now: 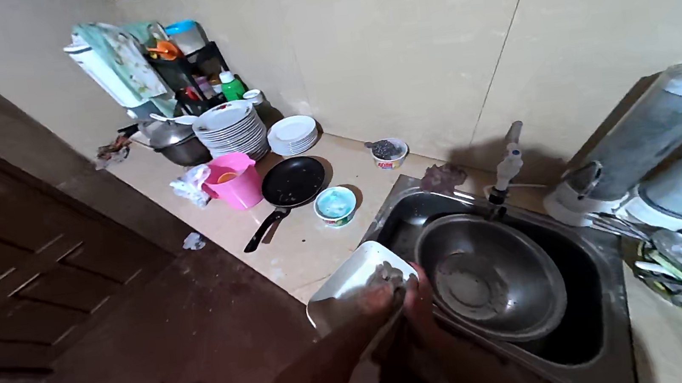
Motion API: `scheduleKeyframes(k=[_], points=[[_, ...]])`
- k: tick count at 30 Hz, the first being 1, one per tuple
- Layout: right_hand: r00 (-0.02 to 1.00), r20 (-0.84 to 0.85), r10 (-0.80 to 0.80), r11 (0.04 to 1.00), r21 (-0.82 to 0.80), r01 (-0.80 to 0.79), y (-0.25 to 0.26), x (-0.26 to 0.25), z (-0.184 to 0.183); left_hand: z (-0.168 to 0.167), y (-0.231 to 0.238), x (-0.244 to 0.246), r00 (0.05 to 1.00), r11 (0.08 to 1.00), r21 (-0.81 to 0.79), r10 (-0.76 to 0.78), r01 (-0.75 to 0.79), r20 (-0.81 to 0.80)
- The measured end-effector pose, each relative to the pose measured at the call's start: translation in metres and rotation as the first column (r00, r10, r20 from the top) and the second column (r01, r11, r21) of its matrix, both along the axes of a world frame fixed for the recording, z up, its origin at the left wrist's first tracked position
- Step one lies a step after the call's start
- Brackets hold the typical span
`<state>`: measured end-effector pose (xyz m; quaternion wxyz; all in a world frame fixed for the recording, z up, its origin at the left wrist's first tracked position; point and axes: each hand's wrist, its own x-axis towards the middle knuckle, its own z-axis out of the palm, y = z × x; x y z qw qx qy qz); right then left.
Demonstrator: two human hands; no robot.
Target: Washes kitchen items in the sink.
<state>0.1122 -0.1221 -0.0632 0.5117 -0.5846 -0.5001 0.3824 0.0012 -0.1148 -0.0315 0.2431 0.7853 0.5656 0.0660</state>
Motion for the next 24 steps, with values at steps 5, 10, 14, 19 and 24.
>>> scheduleKeyframes(k=[5,10,14,19,24], points=[[1.000,0.015,-0.002,0.999,0.054,0.001,-0.003,0.003,-0.005,0.007,0.019,0.031,0.955,0.953,-0.106,0.272,-0.284,-0.114],[0.996,0.087,0.025,1.000,-0.013,-0.024,-0.007,0.007,0.002,0.010,0.035,0.025,0.904,0.905,-0.075,0.408,-0.419,-0.129],[0.991,0.130,-0.015,0.997,-0.070,0.024,-0.008,0.003,0.007,-0.003,0.030,0.024,0.856,0.875,-0.004,0.474,-0.484,0.207],[0.978,0.207,-0.011,0.988,-0.148,0.042,-0.020,-0.008,0.023,-0.025,0.020,0.002,0.980,0.965,0.179,0.183,-0.193,0.072],[0.987,0.149,-0.061,0.996,0.074,0.051,-0.019,-0.018,-0.002,-0.002,0.035,-0.005,0.959,0.998,-0.017,0.060,-0.067,-0.275]])
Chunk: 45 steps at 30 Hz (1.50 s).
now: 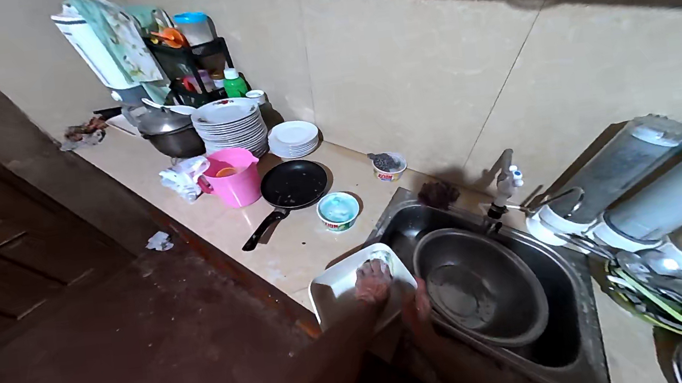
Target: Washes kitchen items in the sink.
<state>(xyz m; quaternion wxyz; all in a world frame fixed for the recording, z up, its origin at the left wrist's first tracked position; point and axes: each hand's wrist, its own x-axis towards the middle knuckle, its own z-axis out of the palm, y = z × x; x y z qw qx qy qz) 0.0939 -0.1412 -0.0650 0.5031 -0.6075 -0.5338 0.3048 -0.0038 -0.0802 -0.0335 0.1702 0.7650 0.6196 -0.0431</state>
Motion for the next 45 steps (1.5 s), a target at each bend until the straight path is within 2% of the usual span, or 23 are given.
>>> scheduleKeyframes(k=[2,5,7,10,12,14,16,17,18,21,24,27,29,30,32,37,41,45], points=[[0.997,0.068,-0.036,0.999,0.002,0.036,0.001,-0.002,0.001,0.002,0.004,0.001,0.998,0.999,-0.030,-0.037,0.035,-0.059],[0.994,0.100,-0.051,0.989,-0.131,0.064,0.002,-0.005,0.012,0.006,0.013,-0.003,0.989,0.995,-0.003,-0.099,0.099,-0.112],[0.994,0.067,-0.087,0.993,-0.079,0.092,0.001,-0.008,0.005,0.006,0.016,-0.006,0.986,0.990,0.000,-0.144,0.144,-0.082],[0.994,0.028,-0.104,0.994,0.022,0.103,-0.002,-0.012,-0.004,0.000,0.014,-0.011,0.979,0.980,0.022,-0.199,0.198,0.049],[0.995,0.028,-0.093,0.995,0.026,0.092,-0.004,-0.011,-0.002,0.004,0.007,-0.015,0.971,0.984,-0.017,-0.171,0.176,0.168],[0.994,0.057,-0.088,0.996,0.002,0.088,-0.006,-0.011,0.000,0.005,0.003,-0.020,0.917,1.000,-0.020,-0.012,0.022,0.400],[0.995,0.064,-0.080,0.996,-0.026,0.082,-0.006,-0.011,0.001,0.000,0.008,-0.021,0.778,0.980,-0.056,0.187,-0.192,0.601],[0.995,0.065,-0.075,0.996,-0.042,0.078,-0.006,-0.011,0.002,-0.004,0.008,-0.020,0.738,0.974,-0.053,0.203,-0.222,0.643],[0.995,0.070,-0.068,0.995,-0.063,0.072,-0.005,-0.010,0.005,-0.008,0.005,-0.019,0.733,0.981,-0.014,0.152,-0.191,0.663],[0.997,0.072,-0.034,0.982,-0.182,0.047,0.004,0.000,0.016,-0.023,-0.009,-0.022,0.796,0.978,0.196,-0.171,0.068,0.580],[0.986,-0.010,0.165,0.897,-0.414,-0.154,0.038,0.029,0.031,-0.011,-0.021,-0.031,0.849,0.940,0.101,-0.338,0.326,0.406],[0.938,-0.053,0.342,0.849,-0.411,-0.332,0.065,0.033,0.034,-0.015,-0.022,-0.026,0.848,0.896,0.087,-0.441,0.436,0.294],[0.891,0.029,0.453,0.850,-0.317,-0.421,0.071,0.026,0.034,-0.015,-0.018,-0.024,0.899,0.917,0.029,-0.397,0.399,0.184],[0.885,0.068,0.460,0.859,-0.285,-0.424,0.071,0.024,0.034,-0.009,-0.017,-0.023,0.936,0.944,-0.014,-0.324,0.329,0.135],[0.907,0.080,0.414,0.885,-0.268,-0.380,0.065,0.021,0.031,0.011,-0.016,-0.029,0.987,0.986,-0.068,-0.145,0.150,0.075],[0.971,0.040,0.235,0.933,-0.289,-0.214,0.041,0.009,0.031,0.029,-0.012,-0.069,0.996,0.994,-0.088,0.061,-0.066,-0.063],[0.974,0.151,0.168,0.932,-0.347,-0.107,0.025,-0.005,0.034,0.033,-0.002,-0.079,0.975,0.965,-0.138,0.223,-0.224,-0.023],[0.957,0.217,0.192,0.914,-0.395,-0.093,0.023,-0.010,0.037,0.032,-0.016,-0.035,0.978,0.977,-0.141,0.176,-0.160,0.114]])
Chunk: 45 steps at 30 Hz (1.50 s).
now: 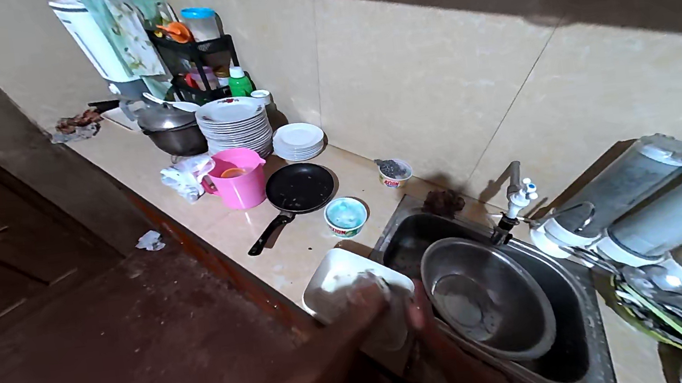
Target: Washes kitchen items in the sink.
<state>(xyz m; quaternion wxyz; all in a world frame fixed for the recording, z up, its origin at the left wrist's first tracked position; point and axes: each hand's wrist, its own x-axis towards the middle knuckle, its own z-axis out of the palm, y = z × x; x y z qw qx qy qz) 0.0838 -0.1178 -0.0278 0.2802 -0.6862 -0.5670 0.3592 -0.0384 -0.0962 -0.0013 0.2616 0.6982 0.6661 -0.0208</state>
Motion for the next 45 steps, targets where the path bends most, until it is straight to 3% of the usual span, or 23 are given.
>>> scheduleKeyframes(k=[3,7,10,12,14,15,18,21,24,27,33,37,39,42,45], points=[[1.000,0.006,-0.012,1.000,-0.019,0.012,0.003,-0.001,0.001,-0.010,-0.004,0.023,0.993,0.994,0.030,-0.108,0.107,0.041],[0.999,0.049,0.011,1.000,-0.029,-0.009,-0.001,0.001,0.003,-0.006,0.008,0.002,0.985,0.983,0.061,-0.171,0.172,-0.025],[0.999,0.041,-0.006,0.999,-0.034,0.007,-0.009,-0.001,0.002,0.003,0.019,-0.010,0.998,0.998,-0.039,0.052,-0.051,0.027],[0.999,-0.049,-0.008,0.998,0.062,0.011,-0.024,-0.002,-0.010,0.000,0.032,-0.019,0.964,0.967,-0.061,0.253,-0.248,0.084],[0.982,-0.188,0.006,0.995,0.096,0.012,-0.041,-0.005,-0.017,-0.005,0.034,-0.026,0.939,0.943,-0.001,0.332,-0.333,0.087],[0.978,-0.208,0.015,0.997,0.080,0.002,-0.046,-0.006,-0.018,-0.006,0.030,-0.025,0.957,0.956,0.049,0.285,-0.288,0.052],[0.983,-0.176,0.052,0.998,0.049,-0.044,-0.043,-0.003,-0.018,-0.020,0.010,-0.022,0.999,0.993,0.115,-0.035,0.039,-0.037],[0.962,-0.272,0.020,0.994,0.106,0.009,-0.021,-0.004,-0.023,-0.029,-0.008,-0.020,0.949,0.943,0.138,-0.313,0.304,0.049],[0.946,-0.324,0.007,0.996,0.085,0.021,0.012,-0.004,-0.013,-0.039,-0.012,-0.027,0.900,0.899,0.196,-0.419,0.392,0.122],[0.958,-0.264,0.112,0.988,0.137,-0.078,0.037,-0.005,-0.010,-0.040,-0.005,-0.043,0.869,0.845,0.242,-0.494,0.477,0.013],[0.968,-0.240,0.075,0.992,0.119,-0.047,0.034,-0.023,-0.009,-0.032,0.014,-0.050,0.966,0.924,0.282,-0.236,0.258,-0.111],[0.961,-0.269,0.059,0.966,0.257,0.013,0.006,-0.036,-0.018,-0.018,0.029,-0.033,0.991,0.991,0.111,0.092,-0.081,-0.100],[0.967,-0.253,-0.010,0.951,0.296,0.087,-0.003,-0.042,-0.021,-0.016,0.031,-0.022,0.982,0.983,0.082,0.170,-0.163,-0.084],[0.998,-0.032,-0.060,0.972,0.227,0.065,0.008,-0.031,-0.010,-0.024,0.018,-0.020,0.999,0.995,0.097,0.025,-0.022,-0.039],[0.983,0.116,0.144,0.983,-0.131,-0.129,0.037,-0.017,0.015,-0.030,0.000,-0.015,0.986,0.982,0.103,-0.156,0.161,-0.055]])
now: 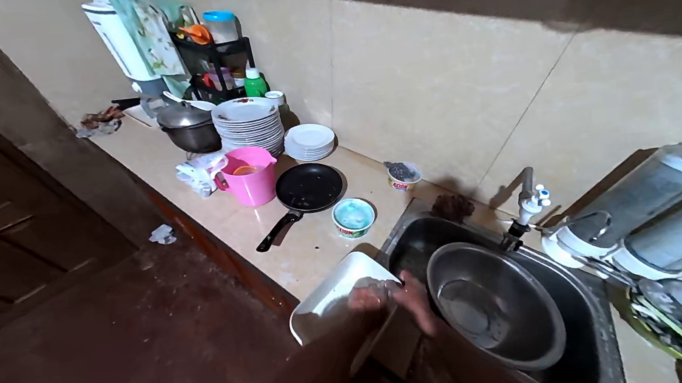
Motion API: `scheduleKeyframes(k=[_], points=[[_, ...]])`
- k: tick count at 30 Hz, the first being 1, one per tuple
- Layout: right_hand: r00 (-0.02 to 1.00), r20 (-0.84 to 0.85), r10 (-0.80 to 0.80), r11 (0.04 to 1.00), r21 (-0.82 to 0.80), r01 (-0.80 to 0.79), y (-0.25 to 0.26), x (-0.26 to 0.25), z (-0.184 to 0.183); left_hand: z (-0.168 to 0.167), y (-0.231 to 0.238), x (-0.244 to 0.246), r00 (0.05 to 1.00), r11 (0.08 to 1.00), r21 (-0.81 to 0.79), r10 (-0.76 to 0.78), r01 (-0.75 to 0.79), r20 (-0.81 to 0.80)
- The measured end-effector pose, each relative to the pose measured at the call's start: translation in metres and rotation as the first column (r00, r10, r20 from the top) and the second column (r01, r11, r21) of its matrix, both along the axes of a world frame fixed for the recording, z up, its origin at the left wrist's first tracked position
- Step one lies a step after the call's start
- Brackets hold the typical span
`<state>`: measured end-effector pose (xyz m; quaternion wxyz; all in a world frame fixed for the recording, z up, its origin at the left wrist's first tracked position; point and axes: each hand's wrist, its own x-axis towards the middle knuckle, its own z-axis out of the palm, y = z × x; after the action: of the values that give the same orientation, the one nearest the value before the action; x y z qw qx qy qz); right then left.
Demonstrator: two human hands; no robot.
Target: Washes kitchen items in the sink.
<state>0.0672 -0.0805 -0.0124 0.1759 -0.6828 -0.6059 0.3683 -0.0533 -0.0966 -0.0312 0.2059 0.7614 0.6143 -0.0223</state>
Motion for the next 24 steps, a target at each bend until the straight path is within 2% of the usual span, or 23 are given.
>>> scheduleKeyframes(k=[3,5,7,10,11,12,14,16,20,24], points=[[0.990,-0.081,0.116,0.991,0.071,-0.110,0.009,-0.001,-0.004,-0.003,0.006,-0.012,0.985,0.983,0.060,-0.173,0.174,-0.019],[0.984,-0.087,0.156,0.985,0.084,-0.149,0.003,-0.001,-0.005,-0.017,0.017,-0.027,0.976,0.947,0.247,-0.216,0.206,0.013],[0.988,-0.055,0.147,0.987,0.074,-0.142,-0.005,-0.003,-0.003,-0.025,0.026,-0.035,0.993,0.942,0.322,-0.111,0.093,0.039],[0.992,0.032,0.123,0.992,0.035,-0.124,-0.012,-0.007,0.005,-0.031,0.020,-0.020,0.978,0.949,0.267,0.129,-0.169,0.164],[0.985,0.082,0.151,0.989,-0.015,-0.150,-0.009,-0.006,0.010,-0.029,0.013,-0.015,0.971,0.957,0.213,0.159,-0.196,0.178],[0.973,0.127,0.192,0.981,-0.064,-0.185,-0.003,-0.004,0.014,-0.023,0.004,-0.014,0.980,0.977,0.154,0.122,-0.147,0.156],[0.959,0.131,0.253,0.963,-0.128,-0.237,0.012,-0.002,0.017,-0.009,-0.012,-0.021,0.991,0.994,0.083,-0.074,0.065,0.109],[0.969,0.052,0.240,0.965,-0.120,-0.233,0.024,-0.006,0.009,-0.016,-0.015,-0.027,0.968,0.965,0.123,-0.240,0.230,0.076],[0.965,-0.073,0.250,0.968,-0.007,-0.252,0.031,-0.015,0.002,-0.033,0.009,-0.034,0.958,0.918,0.305,-0.282,0.255,0.050],[0.977,-0.173,0.126,0.992,0.028,-0.123,0.015,-0.013,0.001,-0.030,0.024,-0.043,0.936,0.885,0.322,-0.353,0.336,-0.007]])
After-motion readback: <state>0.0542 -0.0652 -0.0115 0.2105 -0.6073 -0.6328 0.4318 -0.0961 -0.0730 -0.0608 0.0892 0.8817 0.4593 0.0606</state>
